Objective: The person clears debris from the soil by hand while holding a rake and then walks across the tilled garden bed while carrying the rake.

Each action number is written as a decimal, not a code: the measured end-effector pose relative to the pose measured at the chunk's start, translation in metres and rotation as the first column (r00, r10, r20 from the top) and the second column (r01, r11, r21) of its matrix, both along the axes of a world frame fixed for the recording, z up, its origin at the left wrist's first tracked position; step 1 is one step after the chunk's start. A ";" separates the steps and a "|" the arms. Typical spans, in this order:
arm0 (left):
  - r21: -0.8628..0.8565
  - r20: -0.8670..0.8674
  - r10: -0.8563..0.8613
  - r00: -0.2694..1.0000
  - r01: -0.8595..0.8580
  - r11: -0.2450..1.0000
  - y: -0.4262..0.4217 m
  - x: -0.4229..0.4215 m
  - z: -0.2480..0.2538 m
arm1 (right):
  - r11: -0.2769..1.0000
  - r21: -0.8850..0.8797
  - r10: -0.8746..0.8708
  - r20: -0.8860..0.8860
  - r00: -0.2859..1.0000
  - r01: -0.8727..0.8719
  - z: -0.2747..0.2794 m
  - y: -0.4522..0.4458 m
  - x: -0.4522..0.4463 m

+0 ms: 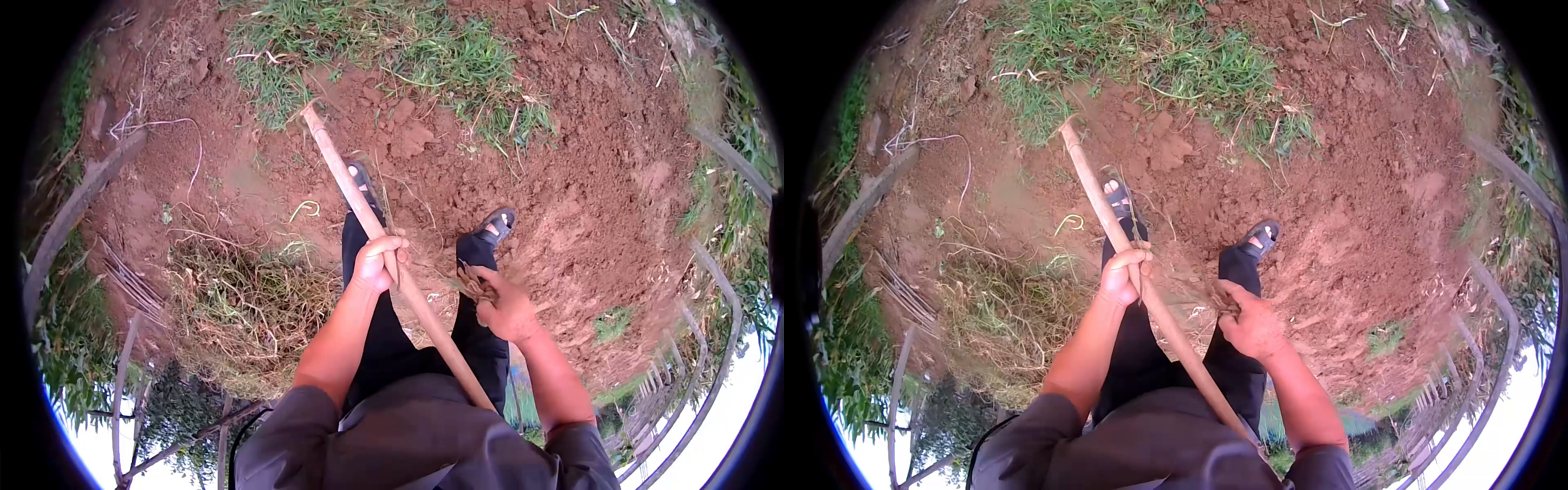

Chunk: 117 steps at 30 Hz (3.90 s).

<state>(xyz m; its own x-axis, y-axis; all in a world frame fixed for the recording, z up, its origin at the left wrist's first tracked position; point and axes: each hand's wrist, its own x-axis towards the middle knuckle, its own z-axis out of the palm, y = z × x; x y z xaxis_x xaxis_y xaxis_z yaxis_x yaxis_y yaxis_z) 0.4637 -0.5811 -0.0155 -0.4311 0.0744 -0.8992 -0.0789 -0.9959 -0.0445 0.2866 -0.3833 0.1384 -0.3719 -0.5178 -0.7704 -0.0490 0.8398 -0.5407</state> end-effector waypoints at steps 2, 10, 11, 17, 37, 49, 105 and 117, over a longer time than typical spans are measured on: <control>-0.027 -0.002 -0.019 1.000 0.019 0.999 -0.012 -0.005 0.039 | 0.979 0.159 -0.163 0.220 0.962 0.130 0.037 0.020 -0.011; -0.198 0.019 0.012 1.000 -0.008 0.980 -0.061 -0.053 0.158 | 0.680 0.277 -0.568 -0.386 0.727 0.679 0.186 0.190 0.040; -0.251 0.078 -0.016 0.997 0.036 0.967 -0.073 -0.058 0.173 | 0.571 0.229 -0.666 -0.432 0.608 0.788 0.212 0.198 0.055; -0.421 0.180 -0.017 0.984 0.092 0.903 -0.148 -0.033 0.193 | 0.074 -0.256 -0.905 -0.423 -0.043 0.964 0.281 0.236 0.157; -0.674 0.023 0.243 0.970 -0.164 0.720 -0.006 0.115 0.255 | 0.053 -0.420 -0.841 -0.508 -0.186 0.906 0.293 0.505 0.269; -0.452 -0.206 -0.263 0.943 0.146 0.880 0.195 0.045 0.286 | -0.128 -0.610 -0.922 -0.216 -0.320 0.782 0.314 0.519 0.337; -0.919 -0.355 -0.645 0.677 -0.378 0.108 -0.051 -0.063 0.566 | -0.496 -0.162 -0.709 -0.490 -0.506 0.853 0.198 0.466 0.547; -0.922 -0.343 -0.289 0.894 -0.379 -0.078 0.109 0.013 0.492 | -0.196 -0.058 -0.811 -0.552 -0.195 0.979 0.184 0.649 0.490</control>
